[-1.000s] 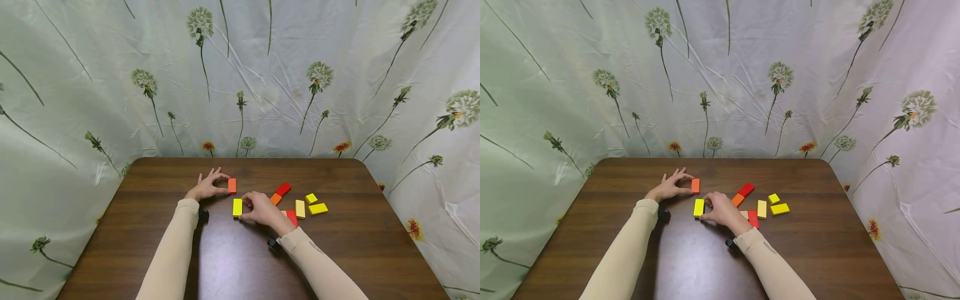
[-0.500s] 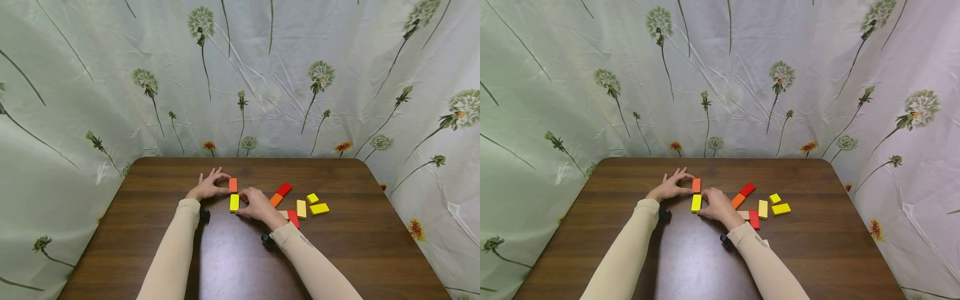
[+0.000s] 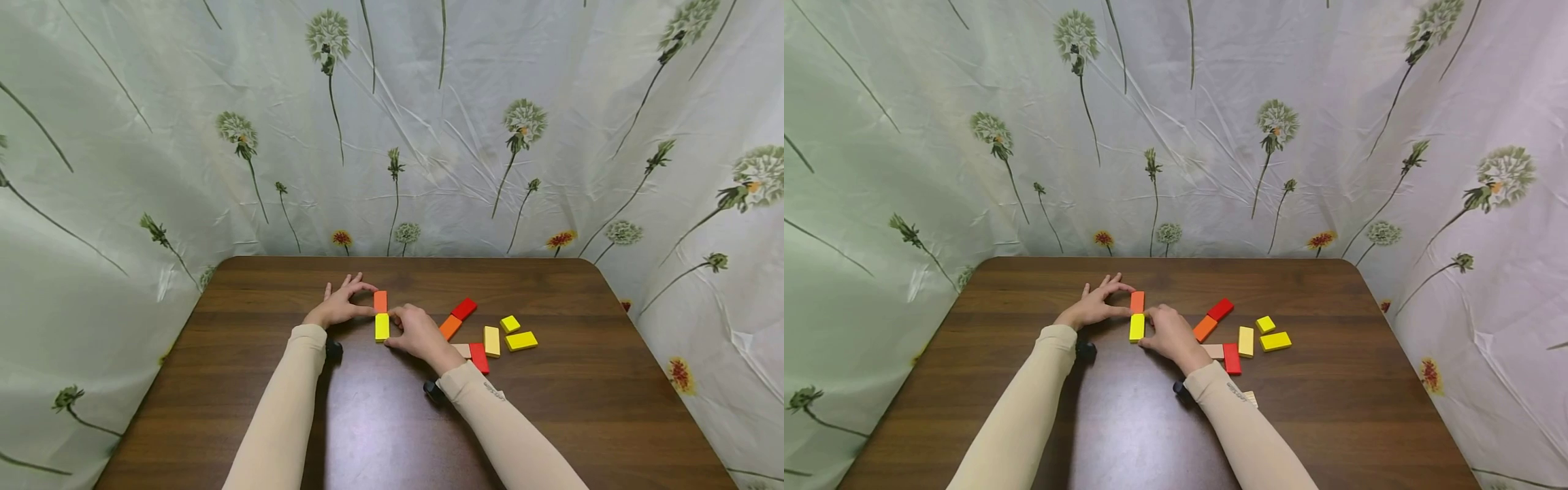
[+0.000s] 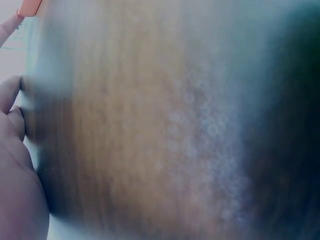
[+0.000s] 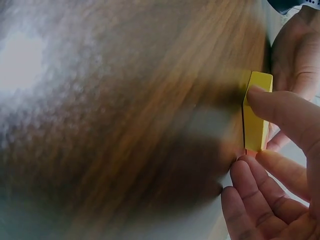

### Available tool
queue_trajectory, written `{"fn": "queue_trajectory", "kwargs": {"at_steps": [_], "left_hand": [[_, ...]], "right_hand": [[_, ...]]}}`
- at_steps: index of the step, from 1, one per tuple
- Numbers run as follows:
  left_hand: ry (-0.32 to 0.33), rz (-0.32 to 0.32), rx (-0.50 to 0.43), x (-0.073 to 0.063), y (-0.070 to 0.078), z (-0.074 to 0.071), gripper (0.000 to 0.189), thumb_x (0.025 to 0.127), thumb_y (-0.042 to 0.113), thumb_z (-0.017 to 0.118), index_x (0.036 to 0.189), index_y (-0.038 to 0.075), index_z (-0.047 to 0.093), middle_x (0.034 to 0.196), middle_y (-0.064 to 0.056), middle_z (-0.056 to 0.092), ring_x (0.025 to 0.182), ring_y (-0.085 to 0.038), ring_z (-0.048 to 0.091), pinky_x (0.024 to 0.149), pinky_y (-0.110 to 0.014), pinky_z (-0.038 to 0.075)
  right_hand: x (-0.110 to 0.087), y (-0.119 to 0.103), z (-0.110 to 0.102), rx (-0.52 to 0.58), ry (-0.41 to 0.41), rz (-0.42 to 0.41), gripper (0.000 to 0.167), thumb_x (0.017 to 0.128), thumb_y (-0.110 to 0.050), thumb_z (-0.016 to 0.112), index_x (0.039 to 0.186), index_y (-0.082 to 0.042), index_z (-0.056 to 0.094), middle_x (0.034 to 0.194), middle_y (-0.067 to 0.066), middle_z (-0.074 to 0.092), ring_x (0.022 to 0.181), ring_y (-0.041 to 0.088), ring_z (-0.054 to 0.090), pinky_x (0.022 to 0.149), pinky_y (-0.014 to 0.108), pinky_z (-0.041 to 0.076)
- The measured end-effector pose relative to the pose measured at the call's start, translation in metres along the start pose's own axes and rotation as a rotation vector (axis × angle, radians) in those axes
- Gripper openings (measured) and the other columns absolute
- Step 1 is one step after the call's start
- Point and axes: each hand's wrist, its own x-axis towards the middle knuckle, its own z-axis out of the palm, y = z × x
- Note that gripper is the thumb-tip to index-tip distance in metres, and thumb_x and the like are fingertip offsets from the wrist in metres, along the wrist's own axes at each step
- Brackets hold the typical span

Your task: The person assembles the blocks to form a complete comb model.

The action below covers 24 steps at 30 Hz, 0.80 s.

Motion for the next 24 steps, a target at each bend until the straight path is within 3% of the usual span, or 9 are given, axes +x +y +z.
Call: {"fn": "queue_trajectory", "kwargs": {"at_steps": [24], "left_hand": [[0.009,0.000,0.002,-0.0020,0.0011,0.0007,0.057,0.098,0.046,0.076,0.149,0.027,0.060,0.183,-0.010,0.010,0.170,-0.035,-0.004,0.128,-0.068,-0.021]], "right_hand": [[0.0025,-0.0036,0.0013,0.010,-0.005,-0.002,0.054,0.086,-0.024,0.093,0.131,-0.002,0.073,0.104,0.009,0.069,0.091,0.019,0.064,0.084,0.037,0.059]]}}
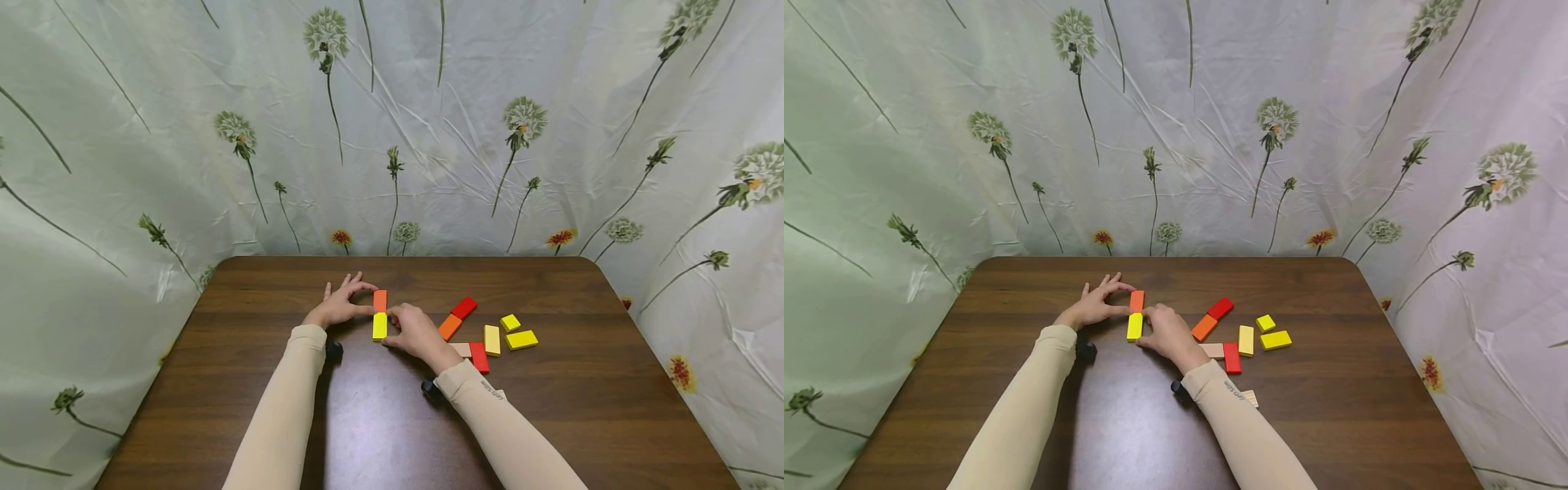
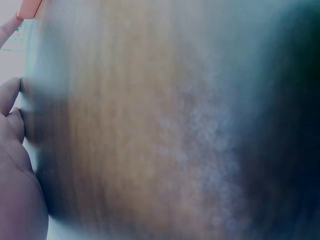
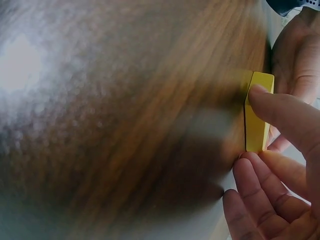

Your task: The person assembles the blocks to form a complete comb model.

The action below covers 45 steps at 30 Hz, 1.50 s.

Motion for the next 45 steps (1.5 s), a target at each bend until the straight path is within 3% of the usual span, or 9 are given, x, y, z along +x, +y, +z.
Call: {"fn": "queue_trajectory", "kwargs": {"at_steps": [13,19,23,31,37,45], "left_hand": [[0.004,-0.005,0.007,0.000,0.002,0.000,0.058,0.098,0.047,0.076,0.150,0.026,0.059,0.182,-0.012,0.011,0.170,-0.037,-0.003,0.127,-0.070,-0.020],[0.000,0.005,-0.004,0.000,0.005,0.001,0.057,0.099,0.046,0.076,0.149,0.026,0.060,0.183,-0.012,0.010,0.170,-0.037,-0.004,0.127,-0.070,-0.021],[-0.003,0.016,0.004,0.001,0.004,0.002,0.057,0.099,0.047,0.075,0.149,0.026,0.059,0.183,-0.012,0.009,0.170,-0.037,-0.004,0.127,-0.070,-0.021],[-0.026,-0.005,0.083,0.001,0.008,-0.002,0.057,0.100,0.047,0.074,0.150,0.026,0.058,0.182,-0.014,0.011,0.170,-0.040,-0.001,0.127,-0.075,-0.014],[-0.036,0.007,0.168,0.002,0.025,-0.007,0.056,0.100,0.044,0.076,0.148,0.021,0.060,0.179,-0.020,0.022,0.167,-0.047,0.010,0.125,-0.083,0.000],[-0.001,0.057,0.237,-0.002,0.028,-0.004,0.059,0.098,0.040,0.080,0.149,0.018,0.061,0.159,-0.014,0.059,0.161,-0.051,0.029,0.126,-0.078,0.021]], "right_hand": [[0.001,0.002,0.002,-0.020,-0.003,-0.034,0.054,0.087,-0.024,0.093,0.134,-0.003,0.074,0.102,0.009,0.071,0.090,0.019,0.065,0.084,0.035,0.060],[0.000,0.003,0.000,-0.021,0.003,-0.032,0.066,0.086,-0.021,0.094,0.143,-0.002,0.068,0.112,0.012,0.070,0.092,0.018,0.064,0.082,0.032,0.059],[0.001,0.000,-0.003,-0.049,-0.027,-0.007,0.065,0.087,-0.020,0.093,0.145,-0.004,0.068,0.119,0.013,0.069,0.089,0.018,0.059,0.082,0.033,0.057],[0.004,-0.006,-0.003,-0.083,-0.046,-0.001,0.064,0.085,-0.020,0.094,0.142,-0.003,0.070,0.126,0.016,0.071,0.103,0.027,0.067,0.095,0.043,0.061],[0.004,-0.007,-0.005,-0.078,-0.050,0.024,0.064,0.084,-0.018,0.095,0.141,-0.002,0.070,0.125,0.018,0.071,0.110,0.031,0.069,0.100,0.046,0.060],[0.006,-0.005,-0.003,-0.067,-0.064,0.034,0.065,0.085,-0.019,0.094,0.143,-0.005,0.069,0.124,0.017,0.070,0.106,0.029,0.067,0.099,0.045,0.060]]}}
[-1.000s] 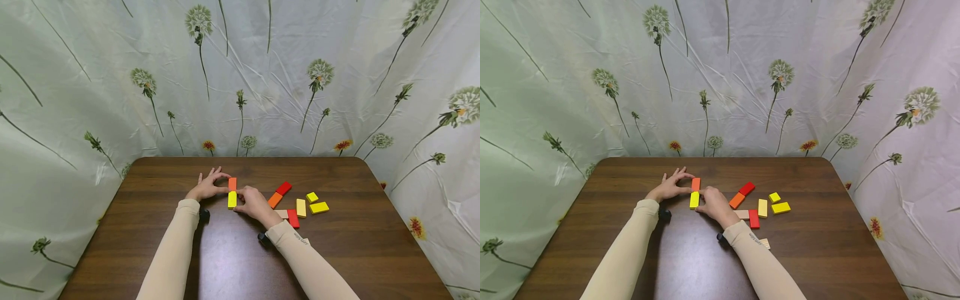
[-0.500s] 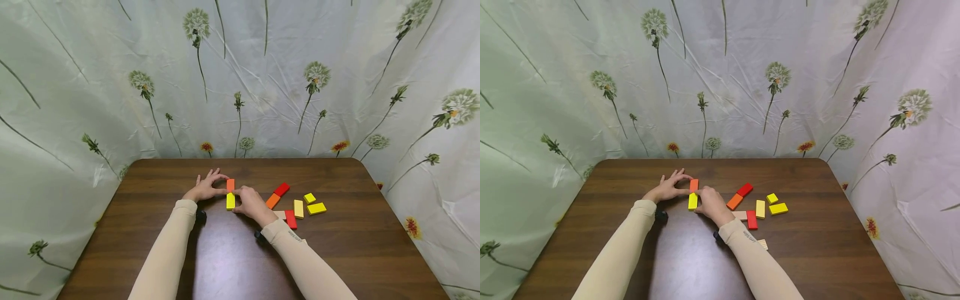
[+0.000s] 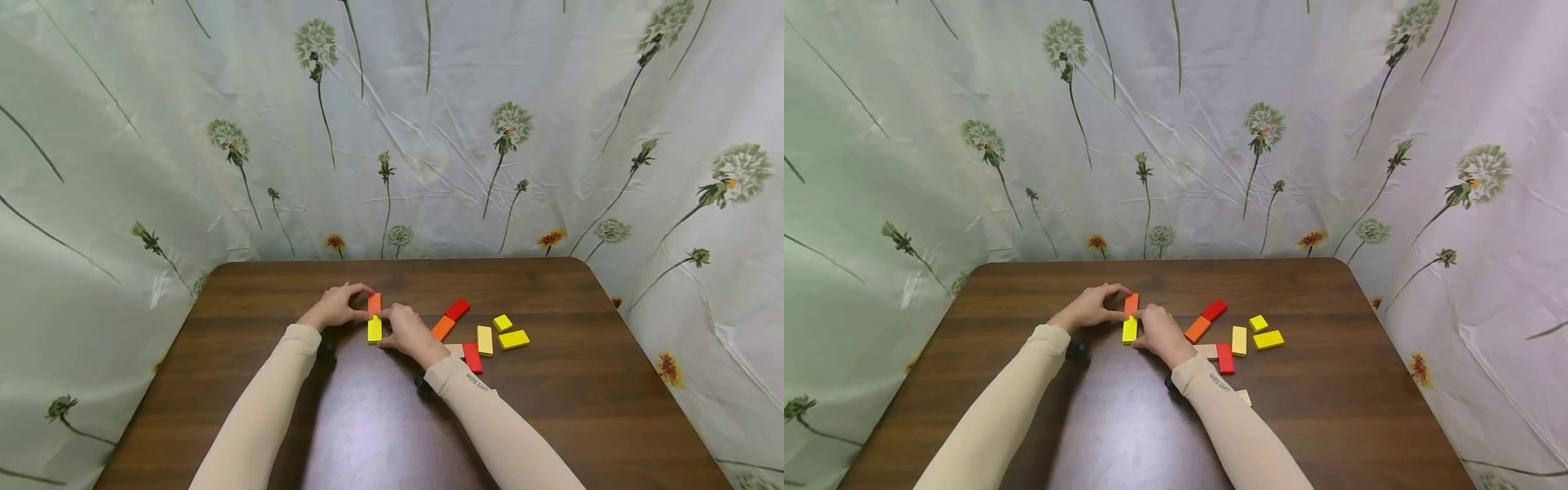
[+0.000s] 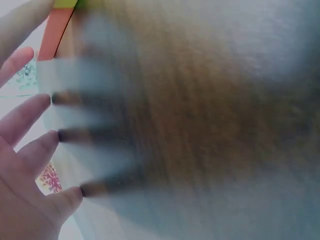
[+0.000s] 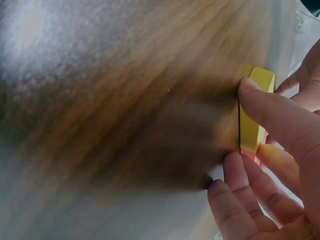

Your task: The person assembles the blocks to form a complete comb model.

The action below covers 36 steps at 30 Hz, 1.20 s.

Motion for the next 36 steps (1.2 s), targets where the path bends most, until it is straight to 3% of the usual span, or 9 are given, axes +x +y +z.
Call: {"fn": "queue_trajectory", "kwargs": {"at_steps": [10,23,31,36], "left_hand": [[-0.011,0.032,0.022,-0.011,-0.002,0.006,0.076,0.090,0.047,0.087,0.154,0.017,0.059,0.171,-0.019,0.042,0.163,-0.049,0.026,0.121,-0.085,0.015],[-0.019,-0.018,0.023,-0.013,0.003,0.006,0.076,0.090,0.047,0.086,0.155,0.017,0.060,0.174,-0.018,0.035,0.165,-0.046,0.021,0.124,-0.082,0.011],[-0.019,-0.020,0.032,-0.013,0.004,0.004,0.075,0.091,0.047,0.086,0.154,0.016,0.060,0.174,-0.019,0.036,0.165,-0.046,0.022,0.124,-0.083,0.014],[-0.022,-0.012,0.036,-0.015,0.002,0.005,0.074,0.092,0.048,0.085,0.154,0.017,0.059,0.174,-0.019,0.035,0.165,-0.046,0.023,0.124,-0.082,0.015]], "right_hand": [[-0.002,-0.001,0.001,0.003,0.023,-0.004,0.065,0.085,-0.020,0.094,0.142,-0.003,0.069,0.123,0.016,0.070,0.105,0.028,0.067,0.099,0.045,0.060],[-0.002,0.000,0.002,0.031,0.014,0.000,0.065,0.085,-0.021,0.094,0.143,-0.003,0.069,0.126,0.017,0.069,0.114,0.031,0.068,0.105,0.047,0.058],[-0.002,0.005,0.002,0.033,0.032,-0.055,0.067,0.085,-0.023,0.094,0.143,-0.001,0.067,0.125,0.016,0.071,0.107,0.028,0.068,0.099,0.045,0.060],[-0.003,0.004,0.002,0.046,0.023,-0.045,0.068,0.085,-0.026,0.094,0.140,0.002,0.066,0.119,0.014,0.073,0.103,0.024,0.068,0.094,0.040,0.061]]}}
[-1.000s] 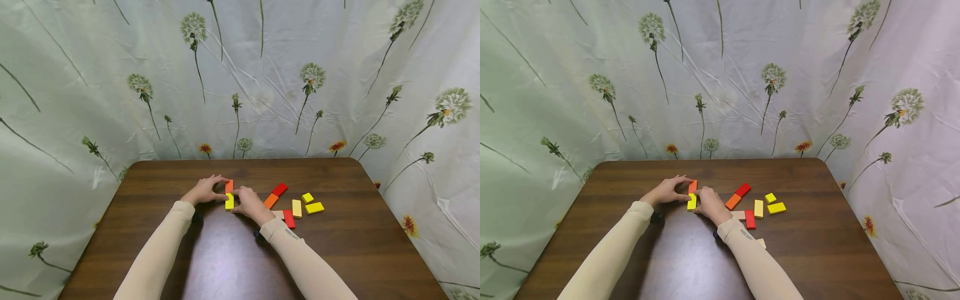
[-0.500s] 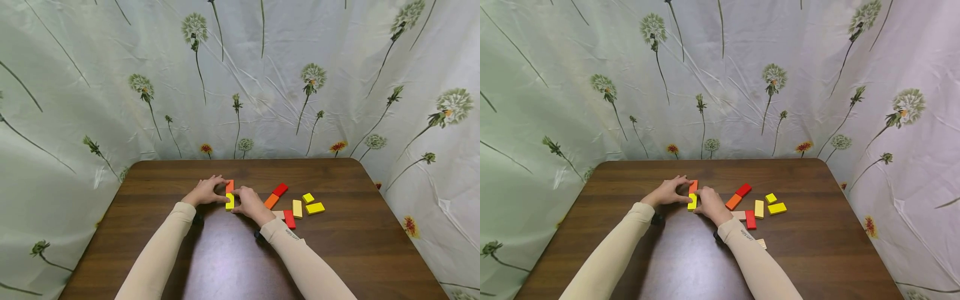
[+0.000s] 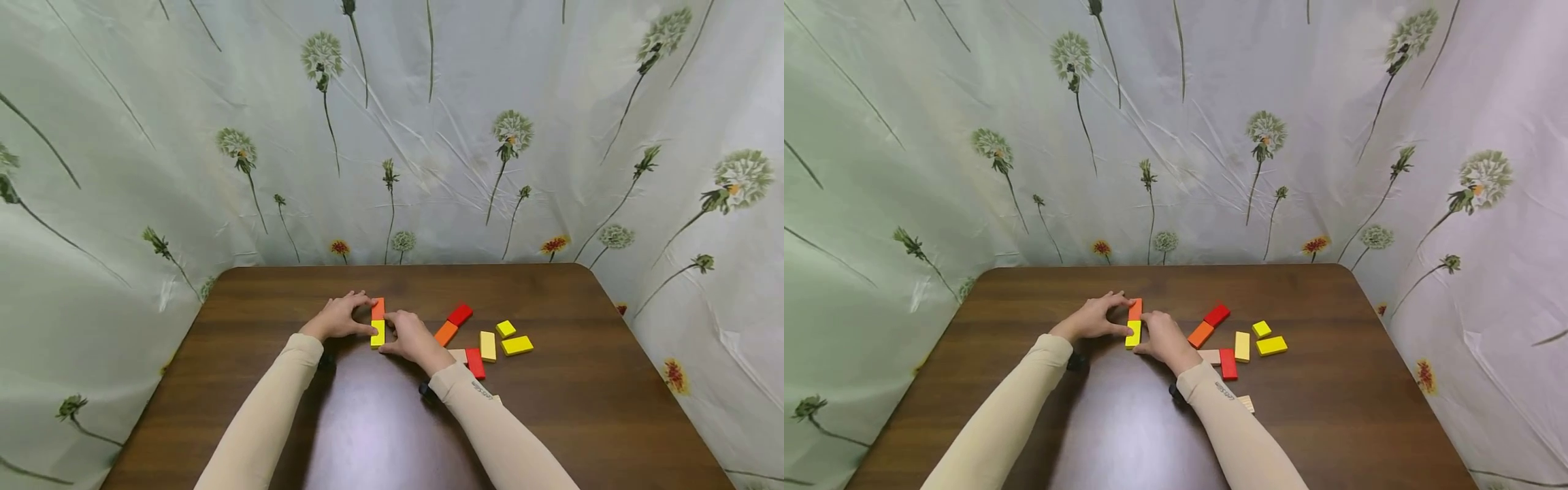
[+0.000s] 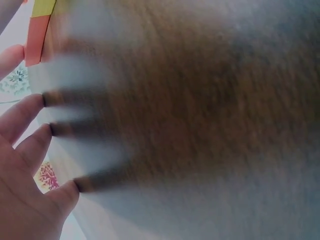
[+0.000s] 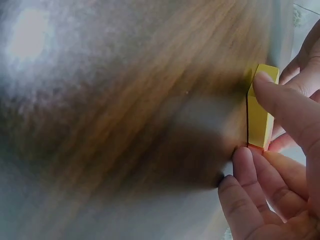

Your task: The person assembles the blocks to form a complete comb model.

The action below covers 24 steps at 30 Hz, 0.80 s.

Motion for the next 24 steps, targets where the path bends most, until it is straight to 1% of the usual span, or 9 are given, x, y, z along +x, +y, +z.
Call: {"fn": "queue_trajectory", "kwargs": {"at_steps": [3,5,8,13,19,24], "left_hand": [[-0.009,0.004,0.000,0.0004,-0.0003,0.0052,0.075,0.092,0.049,0.085,0.155,0.018,0.059,0.174,-0.020,0.035,0.164,-0.046,0.024,0.123,-0.083,0.016],[0.001,0.000,-0.001,0.0001,-0.0006,0.0061,0.075,0.091,0.048,0.085,0.154,0.017,0.059,0.173,-0.020,0.036,0.164,-0.046,0.024,0.123,-0.083,0.016],[0.011,0.002,0.005,0.0006,0.0001,0.0048,0.075,0.090,0.047,0.086,0.154,0.017,0.060,0.173,-0.021,0.037,0.164,-0.047,0.025,0.123,-0.083,0.016],[0.005,0.008,0.001,0.0001,0.0016,0.0015,0.075,0.091,0.049,0.085,0.154,0.016,0.060,0.173,-0.021,0.036,0.164,-0.047,0.025,0.123,-0.083,0.016],[0.006,0.009,0.002,-0.0003,0.0027,0.0008,0.075,0.091,0.050,0.085,0.153,0.016,0.060,0.173,-0.021,0.037,0.164,-0.047,0.026,0.123,-0.083,0.017],[0.009,0.008,-0.004,-0.0009,0.0023,0.0014,0.076,0.090,0.050,0.085,0.153,0.016,0.060,0.173,-0.021,0.037,0.164,-0.047,0.026,0.123,-0.083,0.016]], "right_hand": [[-0.0041,0.0012,0.0012,0.019,0.000,0.016,0.066,0.085,-0.026,0.095,0.138,0.003,0.067,0.118,0.014,0.073,0.102,0.024,0.069,0.093,0.039,0.062],[-0.0049,0.0013,0.0014,0.038,0.004,0.017,0.065,0.085,-0.025,0.094,0.138,0.003,0.067,0.118,0.014,0.073,0.101,0.024,0.069,0.093,0.039,0.062],[-0.0049,0.0016,0.0006,0.048,0.016,0.012,0.063,0.086,-0.025,0.094,0.137,0.003,0.068,0.116,0.014,0.073,0.099,0.023,0.069,0.091,0.038,0.062],[-0.0040,0.0016,0.0009,0.060,0.028,0.010,0.059,0.085,-0.022,0.094,0.134,0.001,0.071,0.113,0.013,0.073,0.096,0.021,0.068,0.087,0.035,0.061],[-0.0043,0.0021,0.0016,0.116,0.026,0.056,0.059,0.085,-0.022,0.094,0.134,0.001,0.071,0.119,0.015,0.073,0.099,0.022,0.071,0.088,0.035,0.063],[-0.0045,0.0022,0.0027,0.146,0.037,0.079,0.055,0.084,-0.021,0.095,0.130,-0.001,0.073,0.116,0.013,0.074,0.100,0.022,0.071,0.090,0.037,0.063]]}}
